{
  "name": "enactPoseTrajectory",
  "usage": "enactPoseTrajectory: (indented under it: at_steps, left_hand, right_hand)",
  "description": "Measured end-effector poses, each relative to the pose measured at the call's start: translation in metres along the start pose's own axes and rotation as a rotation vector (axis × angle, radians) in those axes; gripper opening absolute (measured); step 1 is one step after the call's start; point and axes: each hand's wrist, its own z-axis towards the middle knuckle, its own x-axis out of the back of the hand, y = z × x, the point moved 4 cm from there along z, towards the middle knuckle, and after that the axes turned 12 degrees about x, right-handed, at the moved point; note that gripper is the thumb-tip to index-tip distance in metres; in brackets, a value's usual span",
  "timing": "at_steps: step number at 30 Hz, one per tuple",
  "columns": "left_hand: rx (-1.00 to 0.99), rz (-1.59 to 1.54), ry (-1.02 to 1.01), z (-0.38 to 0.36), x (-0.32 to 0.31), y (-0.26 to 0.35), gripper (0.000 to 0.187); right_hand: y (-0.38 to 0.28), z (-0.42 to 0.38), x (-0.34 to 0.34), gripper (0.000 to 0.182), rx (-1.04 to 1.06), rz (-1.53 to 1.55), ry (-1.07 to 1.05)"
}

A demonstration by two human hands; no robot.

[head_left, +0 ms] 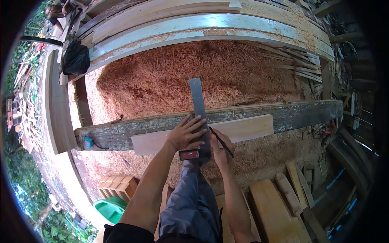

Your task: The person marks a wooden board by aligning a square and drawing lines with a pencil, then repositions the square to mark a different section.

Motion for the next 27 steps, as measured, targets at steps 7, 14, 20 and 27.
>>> enactPoseTrajectory:
  at_steps: [7,14,20,27]
  left_hand:
    - [-0.011,0.000,0.001,0.000,-0.001,0.000,0.050]
    - [-0.013,-0.013,0.016,0.001,0.000,0.000,0.051]
    - [-0.010,-0.011,0.025,0.000,-0.001,0.000,0.052]
    - [-0.009,-0.027,0.048,0.000,-0.002,-0.001,0.051]
  right_hand:
    - [0.010,-0.005,-0.003,0.021,0.011,-0.004,0.016]
    - [0.002,-0.001,-0.002,0.019,0.059,-0.042,0.019]
    - [-0.006,0.002,-0.001,0.019,0.107,-0.062,0.021]
    - [-0.008,0.003,-0.001,0.019,0.077,-0.094,0.007]
